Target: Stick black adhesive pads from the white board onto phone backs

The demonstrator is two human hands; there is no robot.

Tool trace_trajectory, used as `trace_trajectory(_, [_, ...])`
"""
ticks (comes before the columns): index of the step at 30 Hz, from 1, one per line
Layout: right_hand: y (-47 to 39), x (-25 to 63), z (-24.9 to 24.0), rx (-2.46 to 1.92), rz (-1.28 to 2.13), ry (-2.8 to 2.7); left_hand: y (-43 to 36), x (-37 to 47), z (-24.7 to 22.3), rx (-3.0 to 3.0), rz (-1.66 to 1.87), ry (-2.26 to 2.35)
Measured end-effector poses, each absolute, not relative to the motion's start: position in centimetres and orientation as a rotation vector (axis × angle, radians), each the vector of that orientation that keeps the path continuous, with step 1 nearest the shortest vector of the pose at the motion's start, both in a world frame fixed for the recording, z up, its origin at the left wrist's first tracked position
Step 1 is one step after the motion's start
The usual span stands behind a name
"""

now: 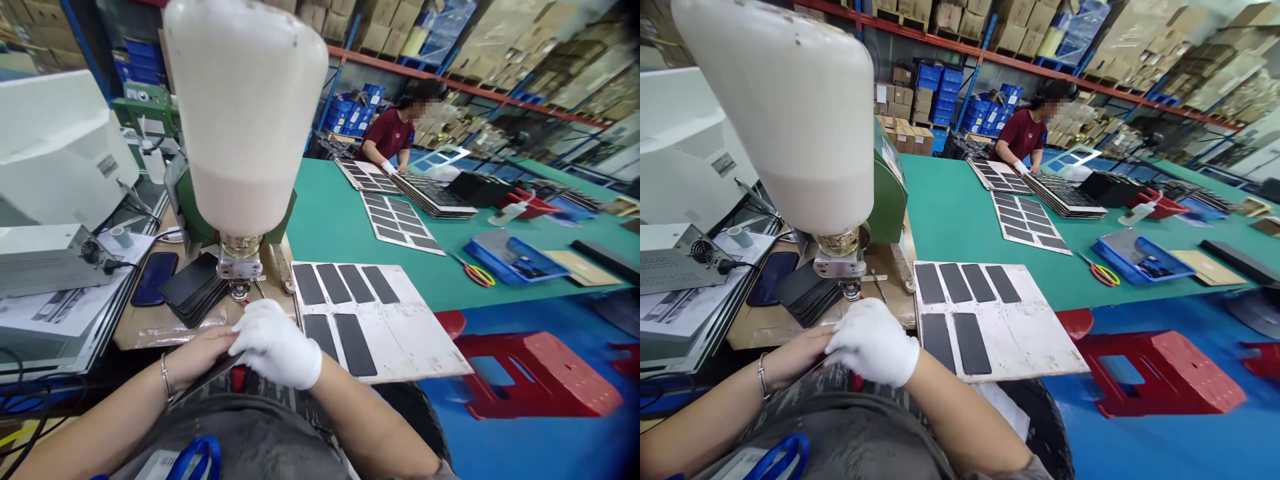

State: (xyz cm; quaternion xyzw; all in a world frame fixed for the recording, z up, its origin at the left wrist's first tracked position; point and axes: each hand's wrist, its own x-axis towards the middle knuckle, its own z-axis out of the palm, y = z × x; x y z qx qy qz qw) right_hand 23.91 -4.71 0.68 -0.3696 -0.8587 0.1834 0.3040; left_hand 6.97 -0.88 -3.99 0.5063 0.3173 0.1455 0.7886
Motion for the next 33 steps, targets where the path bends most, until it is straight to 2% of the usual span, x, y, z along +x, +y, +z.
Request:
trace_trajectory(6, [-6.6,29.5,0.3,-1.671,0.72,-1.495,0.5,5.9,-4.3,0.914,0.318,0.565])
trace_trajectory(14, [-7.8,31.7,0.5,-1.486,1.0,-1.218,1.0,8.7,-2.5,1.052,0.322,0.415])
trace_trajectory(17, [-8.2,32.5,0.6,-1.414,0.794,-1.255,0.8,9.3,-2.4,0.944,0.371,0.381])
trace_trajectory(22, [-8.3,32.8,1.3,-1.026,0.314,-1.713,0.2,9.2,-2.6,0.723,0.324,0.302])
trace_trajectory(26, [-7.7,32.5,1.1,-1.198,0.148,-1.722,-0.2,9.1,-1.9,0.79,0.319,0.413])
trace_trajectory(28, [-7.4,32.5,0.6,-1.417,0.22,-1.443,-0.2,9.5,-1.2,0.839,0.382,0.49])
trace_trajectory(30, [-7.2,32.7,0.4,-1.564,0.465,-1.185,0.0,10.3,-0.6,0.872,0.431,0.53])
trace_trajectory(33, [-7.1,33.1,0.7,-1.607,0.84,-1.088,0.2,11.5,0.1,0.919,0.456,0.541])
